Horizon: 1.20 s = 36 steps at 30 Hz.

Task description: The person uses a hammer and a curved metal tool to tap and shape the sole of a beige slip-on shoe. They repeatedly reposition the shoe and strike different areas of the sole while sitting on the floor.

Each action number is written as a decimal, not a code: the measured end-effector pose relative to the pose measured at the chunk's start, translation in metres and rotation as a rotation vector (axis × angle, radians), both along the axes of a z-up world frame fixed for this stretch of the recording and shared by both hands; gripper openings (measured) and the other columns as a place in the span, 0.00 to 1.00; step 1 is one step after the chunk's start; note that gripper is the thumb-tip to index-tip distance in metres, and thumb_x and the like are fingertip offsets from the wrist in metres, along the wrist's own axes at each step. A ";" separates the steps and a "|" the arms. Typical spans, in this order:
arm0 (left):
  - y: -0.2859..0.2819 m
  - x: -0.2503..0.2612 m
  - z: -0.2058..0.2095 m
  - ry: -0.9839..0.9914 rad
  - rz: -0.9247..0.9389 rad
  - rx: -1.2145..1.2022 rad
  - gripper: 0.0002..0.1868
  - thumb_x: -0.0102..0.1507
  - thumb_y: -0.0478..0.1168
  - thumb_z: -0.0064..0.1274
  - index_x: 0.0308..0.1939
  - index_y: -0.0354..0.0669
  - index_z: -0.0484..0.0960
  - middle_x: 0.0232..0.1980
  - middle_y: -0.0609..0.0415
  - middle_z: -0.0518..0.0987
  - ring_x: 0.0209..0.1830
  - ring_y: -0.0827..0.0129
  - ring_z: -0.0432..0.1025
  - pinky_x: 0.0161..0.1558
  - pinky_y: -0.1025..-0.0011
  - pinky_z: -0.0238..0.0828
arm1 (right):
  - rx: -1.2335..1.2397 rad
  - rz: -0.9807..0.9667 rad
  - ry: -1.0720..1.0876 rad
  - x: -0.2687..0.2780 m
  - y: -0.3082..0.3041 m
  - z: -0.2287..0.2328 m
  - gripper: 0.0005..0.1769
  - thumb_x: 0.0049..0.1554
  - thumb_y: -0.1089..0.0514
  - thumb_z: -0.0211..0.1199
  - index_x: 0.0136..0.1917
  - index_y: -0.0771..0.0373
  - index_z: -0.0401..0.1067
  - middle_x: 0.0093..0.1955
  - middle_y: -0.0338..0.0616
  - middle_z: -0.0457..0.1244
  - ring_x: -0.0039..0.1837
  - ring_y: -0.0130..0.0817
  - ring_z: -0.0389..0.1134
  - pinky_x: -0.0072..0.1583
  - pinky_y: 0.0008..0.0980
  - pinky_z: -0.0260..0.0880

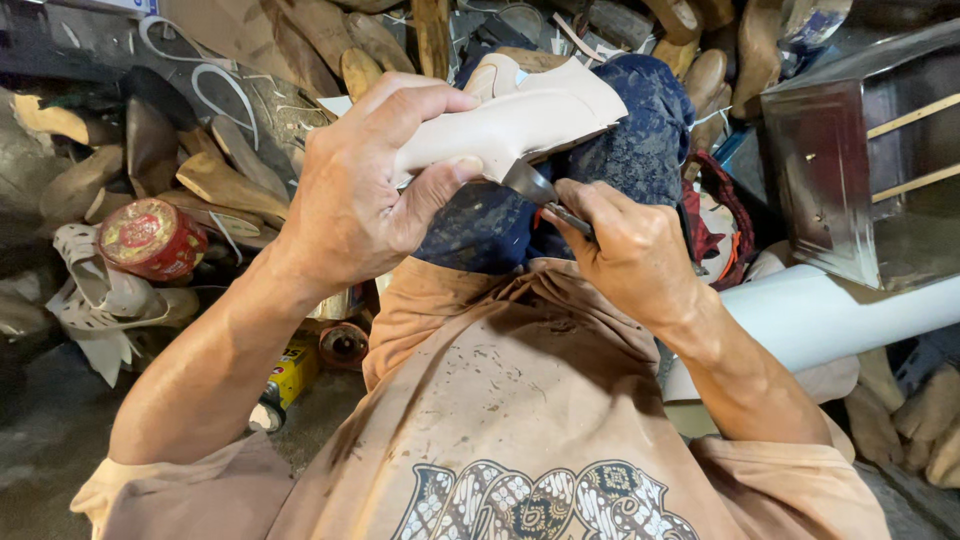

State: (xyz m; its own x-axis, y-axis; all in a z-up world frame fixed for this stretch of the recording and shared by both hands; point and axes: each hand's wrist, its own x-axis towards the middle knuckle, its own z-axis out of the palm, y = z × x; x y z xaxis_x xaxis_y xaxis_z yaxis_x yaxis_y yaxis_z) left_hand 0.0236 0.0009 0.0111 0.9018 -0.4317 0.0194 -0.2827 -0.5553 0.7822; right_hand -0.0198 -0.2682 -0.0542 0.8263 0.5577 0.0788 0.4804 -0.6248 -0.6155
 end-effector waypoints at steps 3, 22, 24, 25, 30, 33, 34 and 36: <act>-0.002 0.002 0.000 -0.009 0.008 -0.013 0.23 0.73 0.50 0.44 0.62 0.33 0.73 0.59 0.41 0.76 0.58 0.52 0.74 0.57 0.63 0.68 | 0.019 -0.018 -0.013 0.002 0.000 -0.007 0.08 0.66 0.61 0.65 0.56 0.66 0.71 0.45 0.43 0.66 0.42 0.40 0.68 0.37 0.41 0.65; -0.009 -0.029 -0.008 -0.139 0.104 0.009 0.18 0.68 0.43 0.61 0.58 0.39 0.79 0.58 0.47 0.78 0.54 0.59 0.77 0.50 0.65 0.75 | -0.252 0.042 0.186 -0.015 0.005 0.019 0.15 0.65 0.54 0.56 0.61 0.63 0.68 0.48 0.49 0.66 0.44 0.57 0.70 0.37 0.58 0.66; -0.005 -0.028 -0.012 -0.132 0.090 -0.005 0.18 0.69 0.44 0.60 0.59 0.38 0.79 0.58 0.45 0.78 0.55 0.58 0.77 0.53 0.65 0.73 | -0.222 0.015 0.165 -0.020 0.005 0.019 0.13 0.66 0.53 0.57 0.59 0.63 0.68 0.49 0.48 0.68 0.44 0.55 0.71 0.37 0.55 0.66; -0.003 -0.027 -0.013 -0.127 0.083 -0.014 0.19 0.69 0.44 0.59 0.59 0.36 0.79 0.58 0.44 0.78 0.57 0.56 0.76 0.56 0.65 0.72 | -0.187 -0.006 0.141 -0.020 0.005 0.019 0.12 0.67 0.52 0.57 0.56 0.63 0.69 0.50 0.47 0.70 0.45 0.52 0.72 0.36 0.53 0.65; -0.005 -0.037 -0.019 -0.100 0.059 0.054 0.19 0.70 0.49 0.57 0.60 0.44 0.77 0.61 0.50 0.76 0.56 0.63 0.77 0.38 0.67 0.76 | -0.135 -0.101 0.144 -0.056 0.018 -0.014 0.12 0.66 0.51 0.57 0.53 0.62 0.67 0.41 0.46 0.66 0.36 0.51 0.69 0.33 0.51 0.63; -0.007 -0.037 -0.020 -0.099 0.094 0.009 0.21 0.70 0.48 0.56 0.60 0.40 0.78 0.60 0.47 0.75 0.59 0.59 0.74 0.51 0.64 0.72 | 0.002 -0.086 0.216 -0.045 0.023 -0.023 0.10 0.67 0.53 0.55 0.48 0.60 0.65 0.36 0.46 0.64 0.36 0.54 0.67 0.35 0.52 0.60; -0.007 -0.039 -0.019 -0.053 0.122 -0.059 0.22 0.69 0.47 0.56 0.59 0.34 0.79 0.59 0.43 0.74 0.59 0.54 0.73 0.61 0.62 0.69 | 0.073 -0.071 0.232 -0.043 0.024 -0.025 0.08 0.67 0.55 0.56 0.49 0.60 0.66 0.35 0.46 0.63 0.36 0.55 0.66 0.37 0.50 0.60; -0.010 -0.041 -0.024 -0.072 0.170 -0.013 0.22 0.65 0.48 0.62 0.58 0.38 0.81 0.57 0.45 0.75 0.57 0.56 0.74 0.60 0.64 0.69 | 0.068 -0.042 0.235 -0.039 0.024 -0.027 0.08 0.67 0.54 0.56 0.47 0.60 0.65 0.36 0.46 0.63 0.36 0.54 0.65 0.37 0.49 0.60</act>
